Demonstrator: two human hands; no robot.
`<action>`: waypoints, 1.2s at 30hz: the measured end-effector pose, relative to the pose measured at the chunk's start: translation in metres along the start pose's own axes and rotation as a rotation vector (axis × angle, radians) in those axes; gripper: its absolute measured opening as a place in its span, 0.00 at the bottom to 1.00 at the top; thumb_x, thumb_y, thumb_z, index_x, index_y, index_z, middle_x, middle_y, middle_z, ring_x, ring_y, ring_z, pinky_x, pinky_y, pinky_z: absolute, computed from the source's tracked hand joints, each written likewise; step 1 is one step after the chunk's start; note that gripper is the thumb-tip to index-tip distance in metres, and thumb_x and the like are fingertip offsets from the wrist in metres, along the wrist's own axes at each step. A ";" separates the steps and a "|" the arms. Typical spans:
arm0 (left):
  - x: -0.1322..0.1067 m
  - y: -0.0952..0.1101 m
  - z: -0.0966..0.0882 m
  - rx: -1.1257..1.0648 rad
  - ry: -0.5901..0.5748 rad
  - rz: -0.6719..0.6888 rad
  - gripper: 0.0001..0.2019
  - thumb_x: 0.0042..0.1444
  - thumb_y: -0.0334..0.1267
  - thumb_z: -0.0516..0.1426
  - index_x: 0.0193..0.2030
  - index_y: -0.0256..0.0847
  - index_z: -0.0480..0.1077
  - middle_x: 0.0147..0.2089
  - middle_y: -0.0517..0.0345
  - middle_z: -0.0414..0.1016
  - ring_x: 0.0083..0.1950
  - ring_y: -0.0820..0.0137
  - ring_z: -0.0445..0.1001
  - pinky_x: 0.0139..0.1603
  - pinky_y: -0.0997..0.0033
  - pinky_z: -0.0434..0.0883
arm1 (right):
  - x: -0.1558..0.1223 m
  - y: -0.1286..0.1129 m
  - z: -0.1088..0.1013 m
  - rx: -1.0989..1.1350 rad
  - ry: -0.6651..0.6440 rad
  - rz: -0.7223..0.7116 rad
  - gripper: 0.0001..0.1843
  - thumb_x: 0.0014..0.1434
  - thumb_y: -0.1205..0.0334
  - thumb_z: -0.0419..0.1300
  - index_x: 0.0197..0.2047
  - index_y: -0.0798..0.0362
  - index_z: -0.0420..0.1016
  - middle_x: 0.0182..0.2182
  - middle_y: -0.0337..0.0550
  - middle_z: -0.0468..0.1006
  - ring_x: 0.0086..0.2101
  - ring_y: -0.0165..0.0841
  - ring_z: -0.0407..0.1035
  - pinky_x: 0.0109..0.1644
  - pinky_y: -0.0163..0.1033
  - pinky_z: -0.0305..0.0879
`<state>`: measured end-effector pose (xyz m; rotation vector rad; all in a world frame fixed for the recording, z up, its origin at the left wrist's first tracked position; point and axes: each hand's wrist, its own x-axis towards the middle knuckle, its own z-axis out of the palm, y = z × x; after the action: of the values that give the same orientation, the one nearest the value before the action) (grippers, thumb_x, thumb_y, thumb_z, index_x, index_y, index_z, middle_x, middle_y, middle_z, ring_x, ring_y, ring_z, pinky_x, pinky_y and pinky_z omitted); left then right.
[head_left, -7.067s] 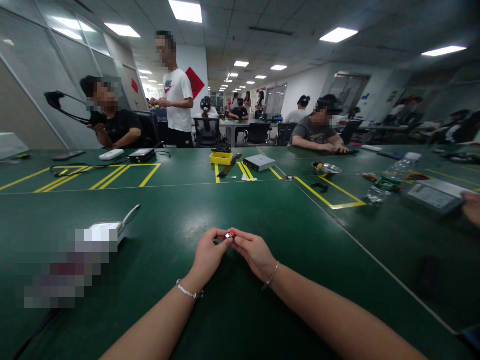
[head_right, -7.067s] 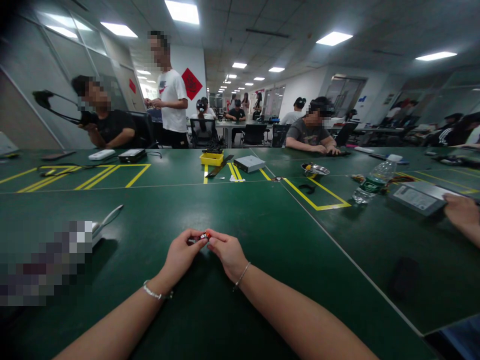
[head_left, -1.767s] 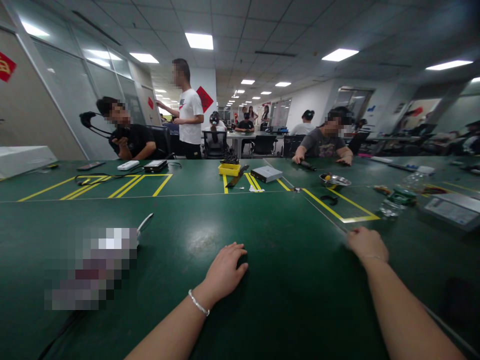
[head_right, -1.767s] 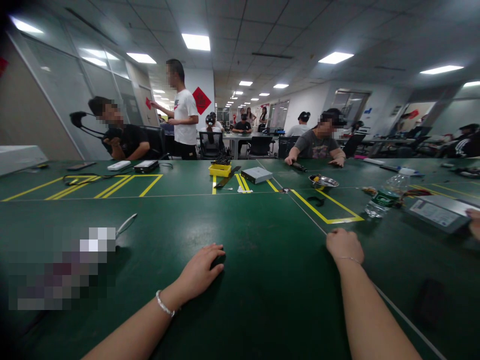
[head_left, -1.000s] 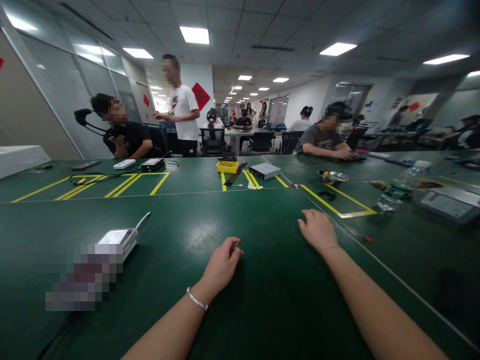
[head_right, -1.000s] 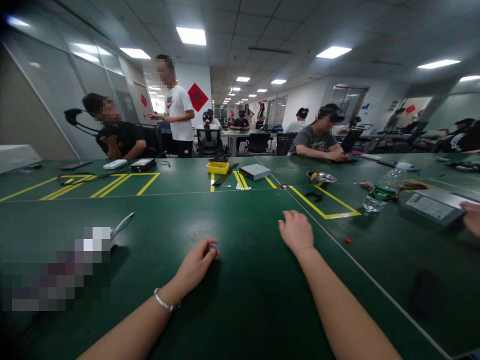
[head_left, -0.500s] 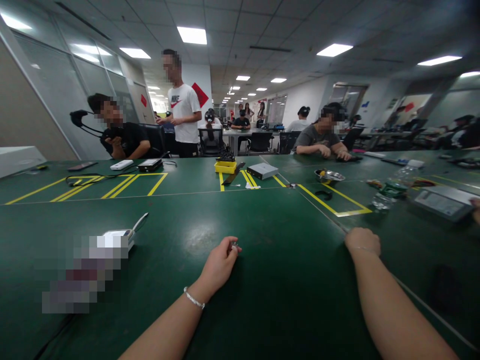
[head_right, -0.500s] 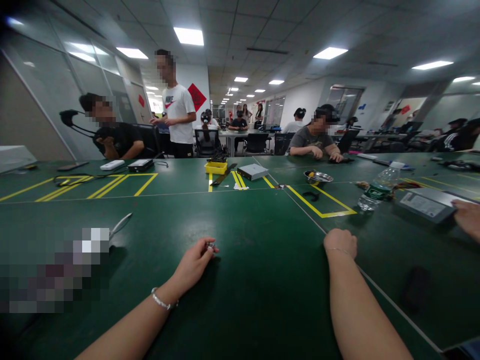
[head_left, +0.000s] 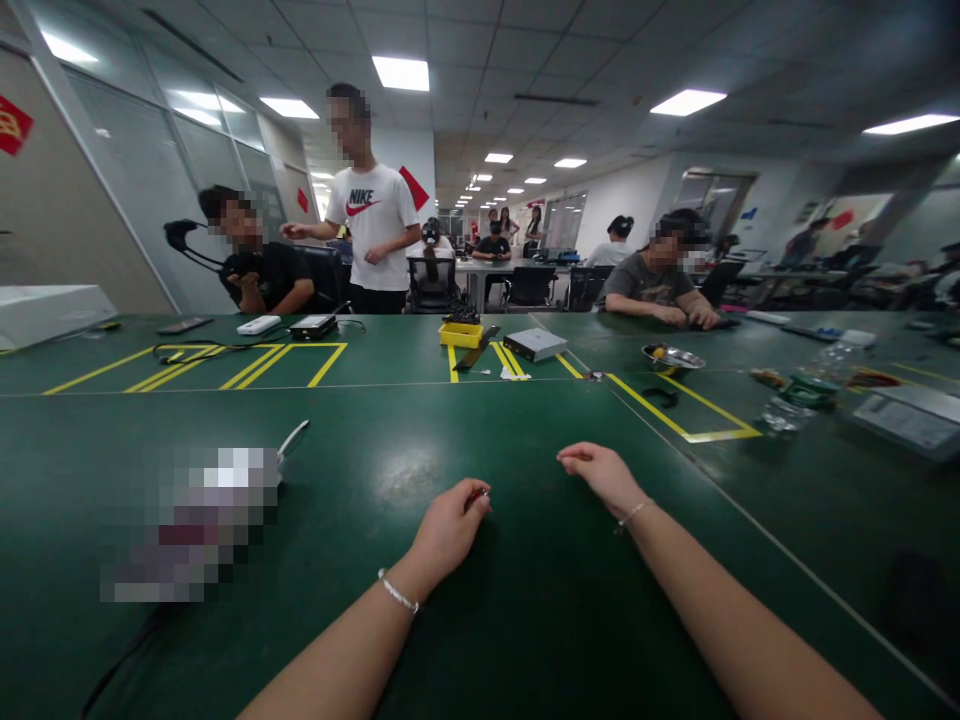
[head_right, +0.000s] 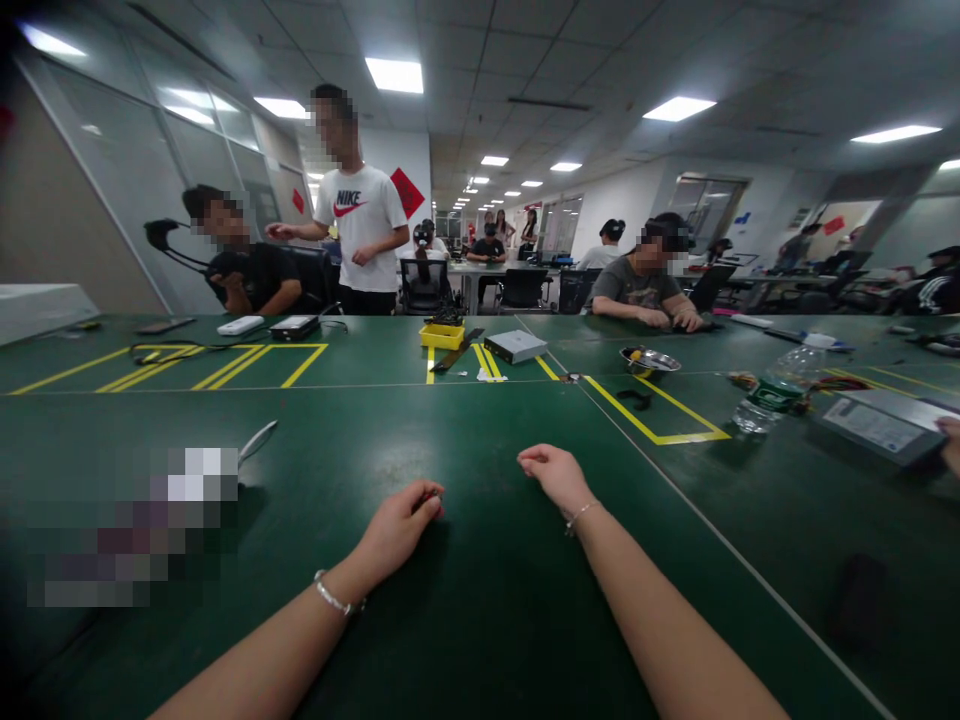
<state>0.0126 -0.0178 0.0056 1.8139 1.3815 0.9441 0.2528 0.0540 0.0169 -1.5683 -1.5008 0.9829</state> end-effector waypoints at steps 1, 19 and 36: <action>0.000 0.000 0.000 -0.014 -0.003 0.003 0.14 0.53 0.43 0.45 0.41 0.42 0.65 0.31 0.60 0.72 0.33 0.72 0.69 0.35 0.72 0.64 | -0.008 -0.009 0.015 0.149 -0.098 0.004 0.08 0.42 0.65 0.58 0.30 0.55 0.70 0.29 0.42 0.73 0.27 0.27 0.65 0.33 0.34 0.60; 0.003 -0.003 0.001 -0.020 0.067 0.015 0.11 0.47 0.38 0.51 0.38 0.43 0.67 0.31 0.61 0.70 0.32 0.72 0.68 0.34 0.73 0.63 | -0.048 -0.027 0.084 0.779 -0.357 0.149 0.14 0.41 0.55 0.62 0.25 0.56 0.64 0.18 0.35 0.68 0.18 0.21 0.58 0.22 0.30 0.51; 0.001 0.000 0.001 -0.067 0.075 0.041 0.06 0.49 0.38 0.50 0.34 0.41 0.63 0.28 0.63 0.67 0.30 0.75 0.66 0.31 0.76 0.62 | -0.044 -0.020 0.081 0.817 -0.442 0.166 0.10 0.36 0.67 0.65 0.26 0.58 0.70 0.22 0.36 0.68 0.24 0.23 0.62 0.32 0.32 0.59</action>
<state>0.0133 -0.0172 0.0057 1.7787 1.3457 1.0766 0.1703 0.0110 0.0022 -0.9137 -1.0055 1.8370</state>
